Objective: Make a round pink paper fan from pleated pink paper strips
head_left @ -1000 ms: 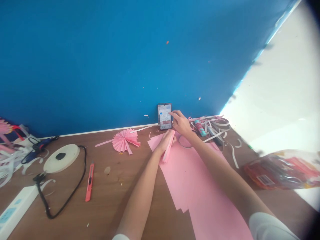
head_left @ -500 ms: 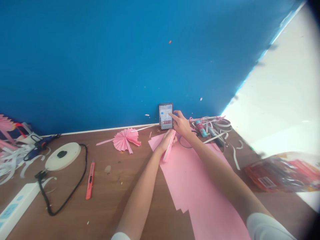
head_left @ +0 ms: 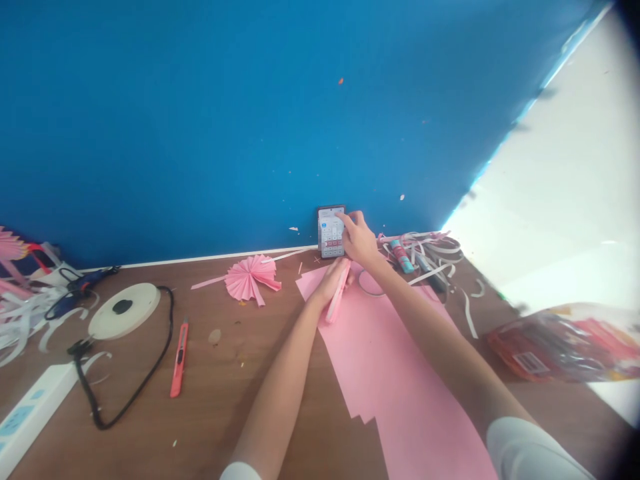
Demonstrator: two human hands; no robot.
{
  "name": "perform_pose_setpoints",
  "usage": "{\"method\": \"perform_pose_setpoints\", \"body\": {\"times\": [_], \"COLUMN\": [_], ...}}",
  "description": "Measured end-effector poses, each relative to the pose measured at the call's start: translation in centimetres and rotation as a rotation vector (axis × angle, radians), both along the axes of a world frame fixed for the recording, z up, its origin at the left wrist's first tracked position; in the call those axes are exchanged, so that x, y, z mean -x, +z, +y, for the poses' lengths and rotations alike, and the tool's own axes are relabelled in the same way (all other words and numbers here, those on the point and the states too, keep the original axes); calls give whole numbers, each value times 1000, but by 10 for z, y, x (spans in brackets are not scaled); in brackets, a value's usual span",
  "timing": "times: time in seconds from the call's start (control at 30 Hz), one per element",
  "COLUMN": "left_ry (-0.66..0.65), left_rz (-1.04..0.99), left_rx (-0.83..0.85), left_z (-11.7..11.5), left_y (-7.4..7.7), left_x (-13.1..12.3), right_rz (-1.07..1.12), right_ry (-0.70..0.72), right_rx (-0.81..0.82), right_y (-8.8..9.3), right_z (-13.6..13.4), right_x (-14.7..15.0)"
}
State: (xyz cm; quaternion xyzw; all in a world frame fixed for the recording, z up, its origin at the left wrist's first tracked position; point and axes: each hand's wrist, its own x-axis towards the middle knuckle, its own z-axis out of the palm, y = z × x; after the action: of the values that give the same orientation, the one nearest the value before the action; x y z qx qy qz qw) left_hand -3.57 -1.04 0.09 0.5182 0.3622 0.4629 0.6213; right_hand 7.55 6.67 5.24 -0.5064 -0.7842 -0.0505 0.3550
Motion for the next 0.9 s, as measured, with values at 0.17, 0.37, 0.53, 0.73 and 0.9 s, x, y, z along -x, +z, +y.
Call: {"method": "perform_pose_setpoints", "body": {"times": [0.17, 0.37, 0.53, 0.73, 0.9], "left_ry": [98, 135, 130, 181, 161], "left_rz": [-21, -22, 36, 69, 98], "left_rx": [-12, -62, -97, -91, -74], "left_z": [0, 1, -1, -4, -6], "left_y": [-3, 0, 0, 3, 7], "left_x": [0, -1, -1, -1, -1], "right_rz": [172, 299, 337, 264, 341], "right_ry": [11, 159, 102, 249, 242], "right_rx": [-11, 82, 130, 212, 226], "right_y": [-5, -32, -48, -48, -48], "right_z": [-7, -52, -91, -101, -96], "right_x": [-1, -12, -25, -28, -29]}}
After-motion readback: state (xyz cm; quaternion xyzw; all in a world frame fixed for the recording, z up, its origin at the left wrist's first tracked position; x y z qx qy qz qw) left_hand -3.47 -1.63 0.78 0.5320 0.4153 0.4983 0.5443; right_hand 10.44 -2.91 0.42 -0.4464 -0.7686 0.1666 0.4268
